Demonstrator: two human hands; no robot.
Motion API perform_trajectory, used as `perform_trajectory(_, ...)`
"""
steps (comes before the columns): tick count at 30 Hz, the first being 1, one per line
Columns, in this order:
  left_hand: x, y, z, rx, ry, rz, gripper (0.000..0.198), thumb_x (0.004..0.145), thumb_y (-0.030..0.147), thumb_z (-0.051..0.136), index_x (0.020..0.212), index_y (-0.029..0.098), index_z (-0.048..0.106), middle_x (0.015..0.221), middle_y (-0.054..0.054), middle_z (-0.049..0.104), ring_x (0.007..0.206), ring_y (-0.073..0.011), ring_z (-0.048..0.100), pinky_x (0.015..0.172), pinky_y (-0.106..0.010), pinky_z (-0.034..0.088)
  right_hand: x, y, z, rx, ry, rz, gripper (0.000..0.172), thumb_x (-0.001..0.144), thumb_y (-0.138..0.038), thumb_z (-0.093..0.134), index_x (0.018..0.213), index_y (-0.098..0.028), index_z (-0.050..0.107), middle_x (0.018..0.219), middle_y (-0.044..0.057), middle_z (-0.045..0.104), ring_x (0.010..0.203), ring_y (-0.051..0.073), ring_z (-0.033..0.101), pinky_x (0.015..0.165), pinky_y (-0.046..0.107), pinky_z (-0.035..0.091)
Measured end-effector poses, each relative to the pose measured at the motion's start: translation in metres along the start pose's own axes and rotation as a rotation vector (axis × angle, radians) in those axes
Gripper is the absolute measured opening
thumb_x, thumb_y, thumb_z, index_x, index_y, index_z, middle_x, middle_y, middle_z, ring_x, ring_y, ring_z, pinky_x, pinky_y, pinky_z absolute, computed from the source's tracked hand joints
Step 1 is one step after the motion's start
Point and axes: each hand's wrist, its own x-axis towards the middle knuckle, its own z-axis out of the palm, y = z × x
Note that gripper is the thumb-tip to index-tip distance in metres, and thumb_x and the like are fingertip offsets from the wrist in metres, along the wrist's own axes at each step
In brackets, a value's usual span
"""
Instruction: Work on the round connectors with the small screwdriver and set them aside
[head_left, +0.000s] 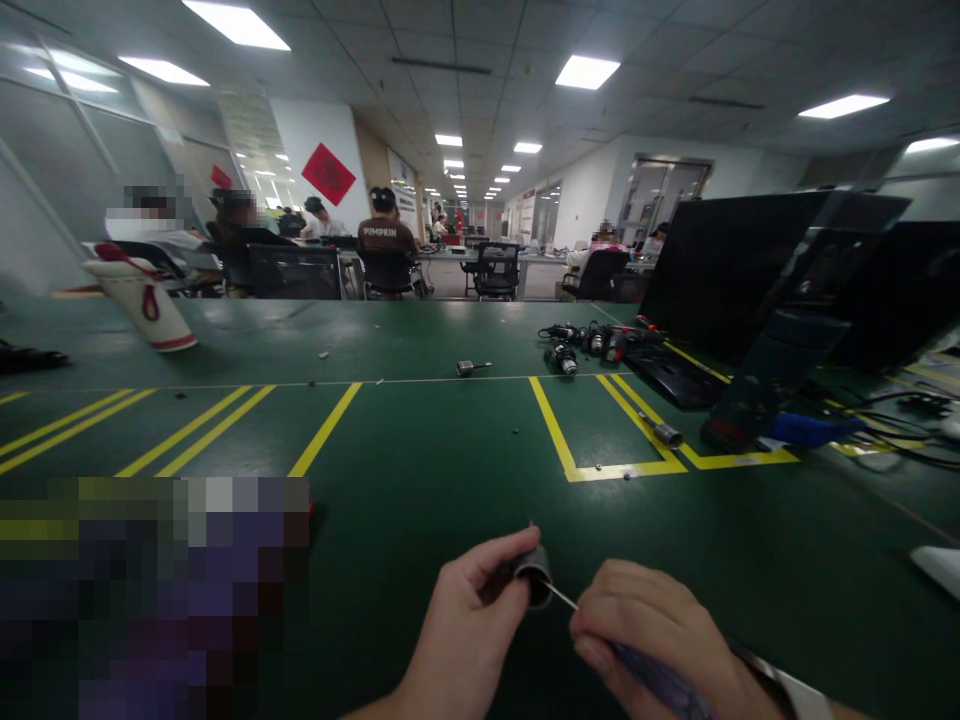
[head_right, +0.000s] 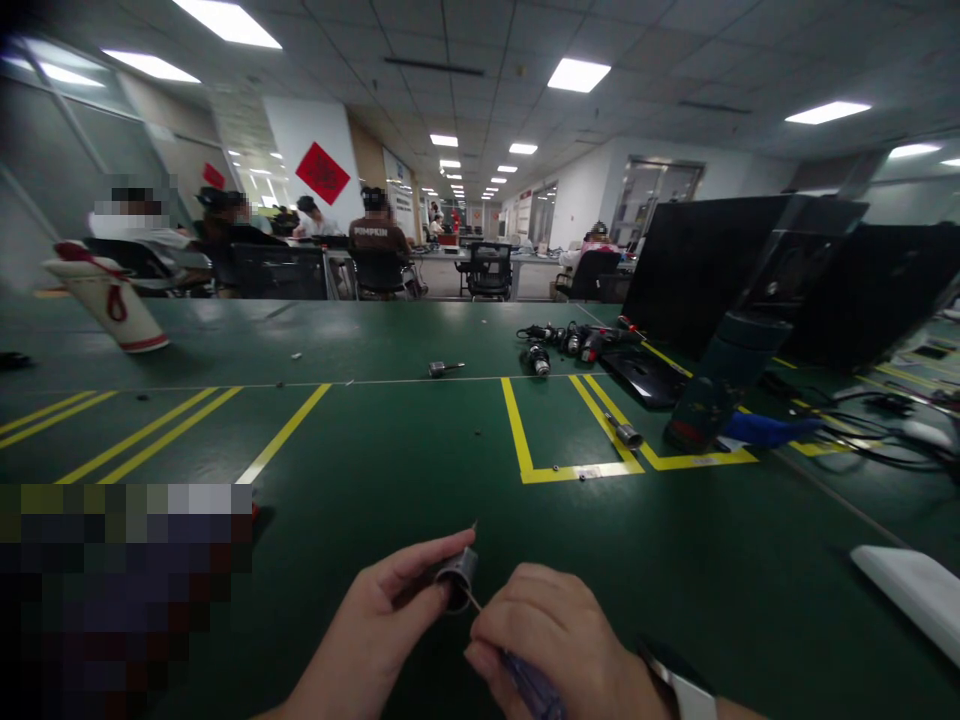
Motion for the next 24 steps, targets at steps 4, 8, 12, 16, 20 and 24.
perform_trajectory(4,0.0016,-0.0019,-0.0002,0.076,0.013,0.023,0.03,0.067,0.012,0.06,0.093,0.015,0.075,0.1,-0.01,0.075,0.091,-0.0238,0.068,0.083,-0.035,0.053,-0.0018,0.0029,0.0043,-0.033,-0.014,-0.085,0.014,0.091,-0.012,0.047,0.087,-0.014,0.06,0.068,0.006,0.067,0.06,0.015,0.06,0.057,0.025,0.05)
perform_trajectory(8,0.0026,-0.0025,0.0001,0.122,0.01,0.061,0.03,0.067,0.011,0.058,0.09,0.015,0.076,0.103,-0.011,0.074,0.095,-0.0252,0.068,0.087,-0.038,0.052,-0.0032,0.0038,0.0072,-0.056,-0.044,-0.097,0.015,0.09,-0.01,0.046,0.085,-0.013,0.06,0.066,0.006,0.066,0.058,0.014,0.058,0.054,0.024,0.048)
perform_trajectory(12,0.0032,-0.0026,-0.0002,0.133,-0.004,0.083,0.029,0.066,0.011,0.059,0.089,0.015,0.076,0.103,-0.011,0.074,0.095,-0.0266,0.068,0.089,-0.041,0.052,-0.0034,0.0032,0.0078,-0.068,-0.046,-0.106,0.015,0.09,-0.01,0.047,0.084,-0.013,0.06,0.065,0.006,0.066,0.058,0.014,0.058,0.055,0.024,0.049)
perform_trajectory(16,0.0031,-0.0038,-0.001,0.146,-0.001,0.101,0.029,0.066,0.012,0.059,0.089,0.016,0.076,0.103,-0.011,0.074,0.097,-0.0271,0.068,0.091,-0.042,0.051,-0.003,0.0044,0.0086,-0.065,-0.055,-0.119,0.015,0.09,-0.009,0.046,0.086,-0.013,0.06,0.066,0.006,0.066,0.058,0.014,0.059,0.055,0.023,0.05)
perform_trajectory(20,0.0041,-0.0068,-0.0027,0.152,-0.023,0.145,0.029,0.065,0.012,0.059,0.087,0.018,0.077,0.104,-0.01,0.074,0.099,-0.0263,0.067,0.093,-0.041,0.05,-0.0038,0.0051,0.0092,-0.084,-0.036,-0.127,0.016,0.091,-0.01,0.047,0.084,-0.014,0.06,0.063,0.005,0.066,0.056,0.013,0.059,0.053,0.023,0.049)
perform_trajectory(24,0.0053,-0.0089,-0.0045,0.171,-0.047,0.185,0.03,0.067,0.013,0.058,0.09,0.019,0.076,0.106,-0.009,0.073,0.102,-0.0264,0.066,0.096,-0.043,0.049,-0.0039,0.0036,0.0083,-0.091,-0.041,-0.136,0.017,0.09,-0.01,0.046,0.082,-0.013,0.06,0.064,0.006,0.066,0.055,0.014,0.058,0.052,0.023,0.049)
